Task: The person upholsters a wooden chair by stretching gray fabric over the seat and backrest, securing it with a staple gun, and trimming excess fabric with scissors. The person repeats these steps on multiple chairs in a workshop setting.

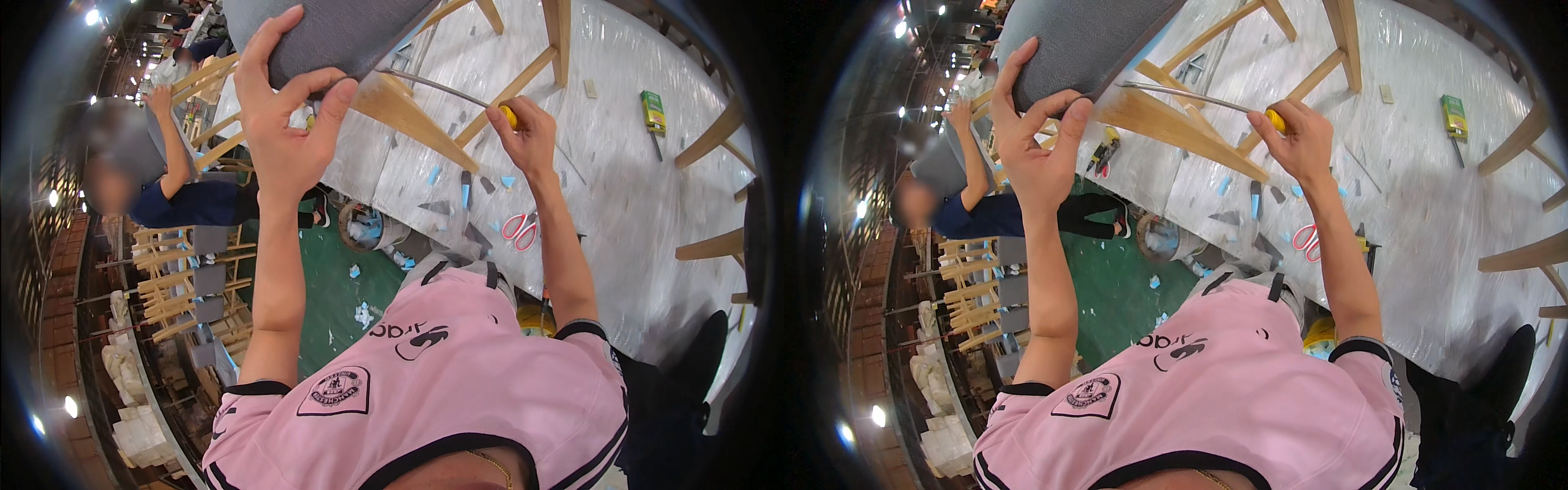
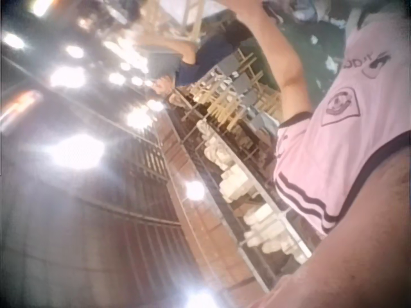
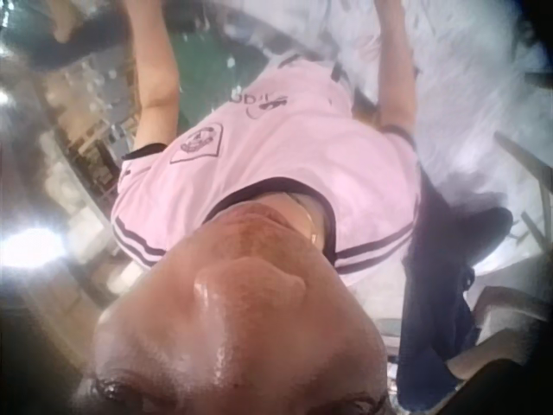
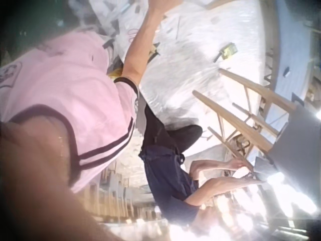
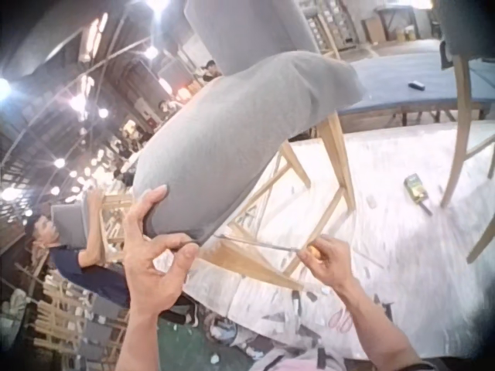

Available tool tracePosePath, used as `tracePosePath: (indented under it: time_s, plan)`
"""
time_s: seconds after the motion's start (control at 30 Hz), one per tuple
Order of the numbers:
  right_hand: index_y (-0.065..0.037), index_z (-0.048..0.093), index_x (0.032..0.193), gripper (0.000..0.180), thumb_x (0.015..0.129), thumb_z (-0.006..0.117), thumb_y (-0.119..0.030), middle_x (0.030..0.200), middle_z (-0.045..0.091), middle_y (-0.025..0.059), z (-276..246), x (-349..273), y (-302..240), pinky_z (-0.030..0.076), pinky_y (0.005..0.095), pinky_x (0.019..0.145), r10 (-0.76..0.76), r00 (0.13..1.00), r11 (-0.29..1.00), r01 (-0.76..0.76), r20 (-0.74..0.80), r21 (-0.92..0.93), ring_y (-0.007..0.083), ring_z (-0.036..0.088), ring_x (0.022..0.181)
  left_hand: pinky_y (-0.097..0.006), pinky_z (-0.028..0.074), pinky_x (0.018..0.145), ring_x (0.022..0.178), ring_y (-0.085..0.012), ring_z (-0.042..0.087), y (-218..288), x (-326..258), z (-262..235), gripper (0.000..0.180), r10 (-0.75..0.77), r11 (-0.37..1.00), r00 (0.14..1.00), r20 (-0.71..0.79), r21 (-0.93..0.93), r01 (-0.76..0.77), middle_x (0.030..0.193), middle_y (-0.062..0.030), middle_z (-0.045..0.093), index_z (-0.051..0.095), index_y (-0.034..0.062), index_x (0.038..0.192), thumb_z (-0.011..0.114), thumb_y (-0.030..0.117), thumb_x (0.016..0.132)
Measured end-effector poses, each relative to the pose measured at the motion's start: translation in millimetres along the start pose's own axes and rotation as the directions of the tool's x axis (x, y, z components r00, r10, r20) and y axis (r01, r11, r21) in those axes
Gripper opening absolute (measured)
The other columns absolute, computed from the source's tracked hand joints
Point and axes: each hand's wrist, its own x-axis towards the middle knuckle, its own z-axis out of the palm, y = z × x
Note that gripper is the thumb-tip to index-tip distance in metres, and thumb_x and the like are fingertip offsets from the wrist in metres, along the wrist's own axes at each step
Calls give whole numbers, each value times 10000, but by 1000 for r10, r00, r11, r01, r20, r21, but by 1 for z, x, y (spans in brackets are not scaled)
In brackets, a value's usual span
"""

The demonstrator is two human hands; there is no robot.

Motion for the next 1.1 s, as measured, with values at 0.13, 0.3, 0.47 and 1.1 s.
tracePosePath:
  time_s: [0.13,0.3,0.47,1.1]
  plan:
    - [-32,692,756,377,853,798,-380,641,593,84,8,-2,8,421,328,512,27,999,998,-25,-30,54,232,562,544,-440,345,1100,1366,-330,438,-2,0,1,125,19,1000,1000,5,19,-19,1471,-124,530,794,82,841,819,199,807]
    - [-38,699,761,350,833,823,-357,658,602,71,22,6,3,422,313,510,-35,995,996,42,-91,83,211,563,548,-463,315,1120,1390,-367,398,-2,0,0,112,35,999,999,39,21,-36,1503,-126,498,794,92,821,835,179,763]
    - [-39,697,775,328,807,847,-328,681,598,63,51,20,5,420,305,517,-103,982,980,127,-160,154,203,563,567,-472,293,1141,1420,-366,354,5,7,-3,104,26,998,993,117,47,-32,1519,-116,481,801,122,799,850,179,727]
    - [3,709,806,355,812,859,-318,703,630,68,19,73,-21,425,274,524,-365,927,929,369,-88,36,164,567,585,-465,433,1046,1189,-361,617,-61,33,11,520,241,965,944,-223,-47,-258,1222,-149,705,712,26,1182,833,228,719]
